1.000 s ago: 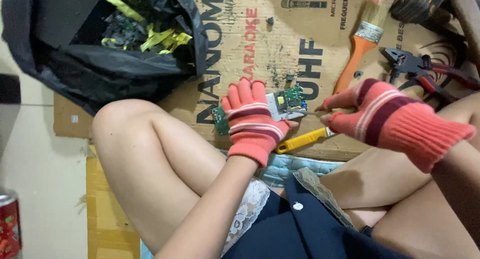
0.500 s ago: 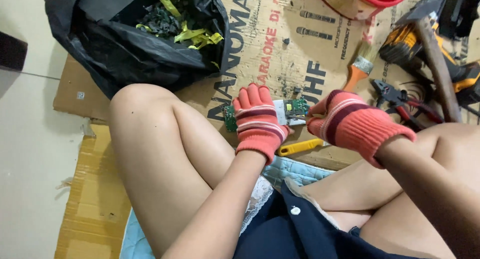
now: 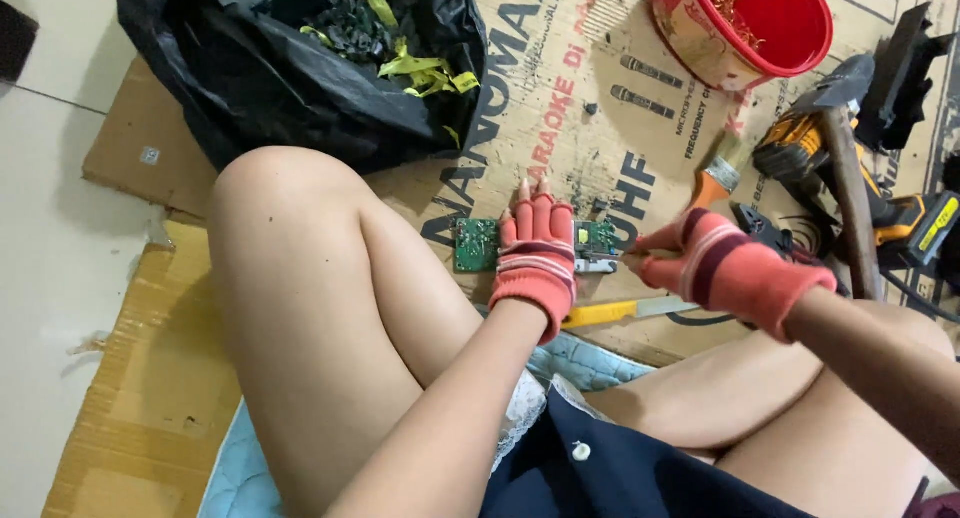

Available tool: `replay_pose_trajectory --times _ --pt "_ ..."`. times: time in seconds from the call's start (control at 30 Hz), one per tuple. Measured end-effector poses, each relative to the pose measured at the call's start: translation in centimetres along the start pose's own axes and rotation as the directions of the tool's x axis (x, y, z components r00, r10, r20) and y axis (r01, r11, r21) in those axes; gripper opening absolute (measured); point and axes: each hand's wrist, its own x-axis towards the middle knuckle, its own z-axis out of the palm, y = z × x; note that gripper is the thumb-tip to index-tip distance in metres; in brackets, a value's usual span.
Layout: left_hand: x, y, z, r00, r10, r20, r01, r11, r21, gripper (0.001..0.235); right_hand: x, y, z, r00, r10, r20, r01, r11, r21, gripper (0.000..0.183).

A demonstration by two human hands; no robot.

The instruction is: The person sits on the floor and uses a screwdriver to remove screws from a green circuit board. They then use pliers to pull and remove components from the board, placing the removed parts into a red container.

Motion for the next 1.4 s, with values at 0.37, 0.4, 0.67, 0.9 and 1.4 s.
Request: replay_pose_trajectory --times 0.37,0.4,0.67,0.9,1.4 --pt "0.0 0.1 0.4 0.994 0.010 -0.112 -0.017 0.998 -0.057 0.027 0.2 2.5 5.8 1.000 0.022 0.014 -0.019 0.984 -0.174 0.050" --pt "-0.1 -0.2 0.5 0.995 0.014 -0.101 -0.019 0.999 -0.044 0.027 1.4 4.0 7.3 0.999 0.019 0.027 -0.015 0.986 -0.163 0.050" --pt "0.1 -0.3 1.3 0.996 0.047 -0.071 -0.049 0.998 -0.027 0.026 1.3 6.9 10.3 0.960 -0.110 -0.259 0.122 0.992 0.029 0.036" --pt "1.2 -0.6 2.8 0.999 0.040 0.017 -0.040 0.999 0.010 0.042 2.0 8.6 15.0 0.828 -0.302 -0.472 0.264 0.953 -0.146 0.028" --pt "4.4 -1.4 -3.3 0.947 0.045 0.318 -0.054 0.998 0.020 0.104 4.6 2.0 2.3 0.996 -0.039 -0.084 0.018 0.972 -0.233 0.041"
